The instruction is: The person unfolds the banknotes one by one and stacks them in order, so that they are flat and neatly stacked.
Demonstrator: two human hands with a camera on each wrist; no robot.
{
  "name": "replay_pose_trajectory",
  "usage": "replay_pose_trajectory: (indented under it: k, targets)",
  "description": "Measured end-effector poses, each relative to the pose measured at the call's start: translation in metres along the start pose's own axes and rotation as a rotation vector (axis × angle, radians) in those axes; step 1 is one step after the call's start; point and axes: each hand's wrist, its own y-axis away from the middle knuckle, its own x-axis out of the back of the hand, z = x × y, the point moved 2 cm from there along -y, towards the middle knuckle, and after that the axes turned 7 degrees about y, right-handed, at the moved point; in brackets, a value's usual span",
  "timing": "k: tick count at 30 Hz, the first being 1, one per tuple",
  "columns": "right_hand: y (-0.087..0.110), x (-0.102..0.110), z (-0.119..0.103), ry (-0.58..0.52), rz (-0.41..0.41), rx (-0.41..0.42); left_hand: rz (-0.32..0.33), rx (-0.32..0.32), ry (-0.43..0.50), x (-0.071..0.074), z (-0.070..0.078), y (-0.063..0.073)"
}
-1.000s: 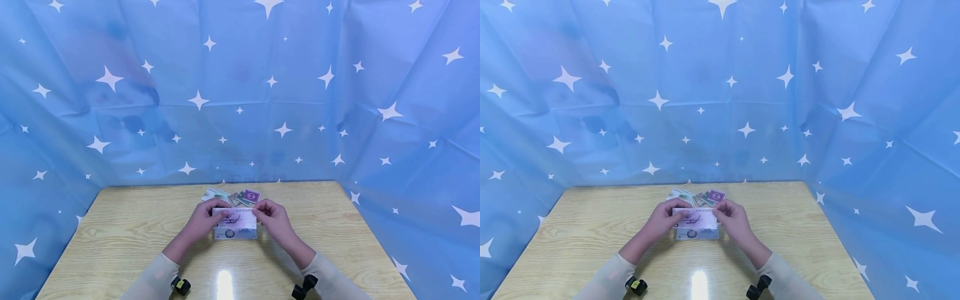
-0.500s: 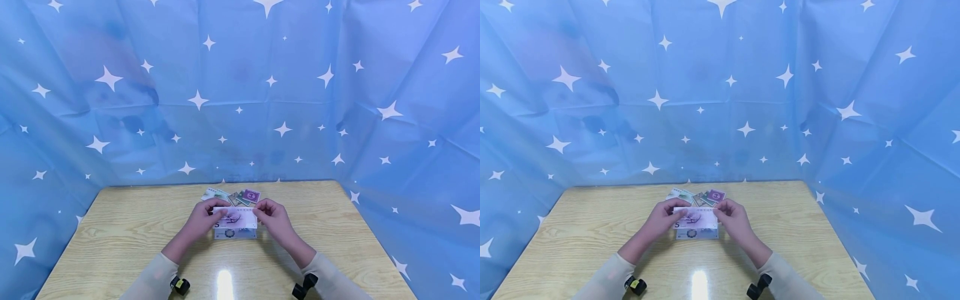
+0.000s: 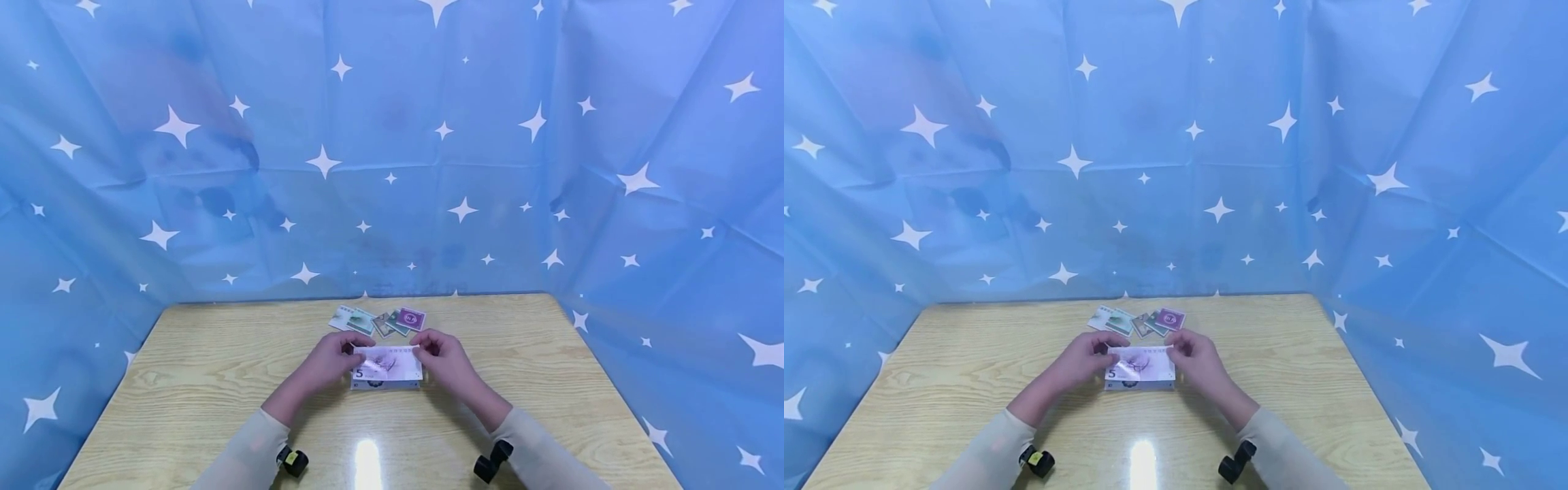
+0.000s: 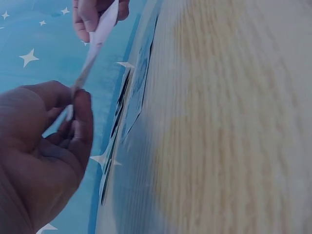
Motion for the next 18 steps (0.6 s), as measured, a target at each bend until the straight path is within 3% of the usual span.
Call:
replay_pose_trajectory:
  k: [7,18]
  targets:
    - [0.000,-0.006,0.005,0.093,-0.047,0.034,-0.011,0.029,-0.071,0.000,-0.007,-0.002]
    - [-0.005,-0.010,0.007,0.225,-0.055,0.106,-0.040,-0.014,-0.214,-0.002,-0.010,-0.004]
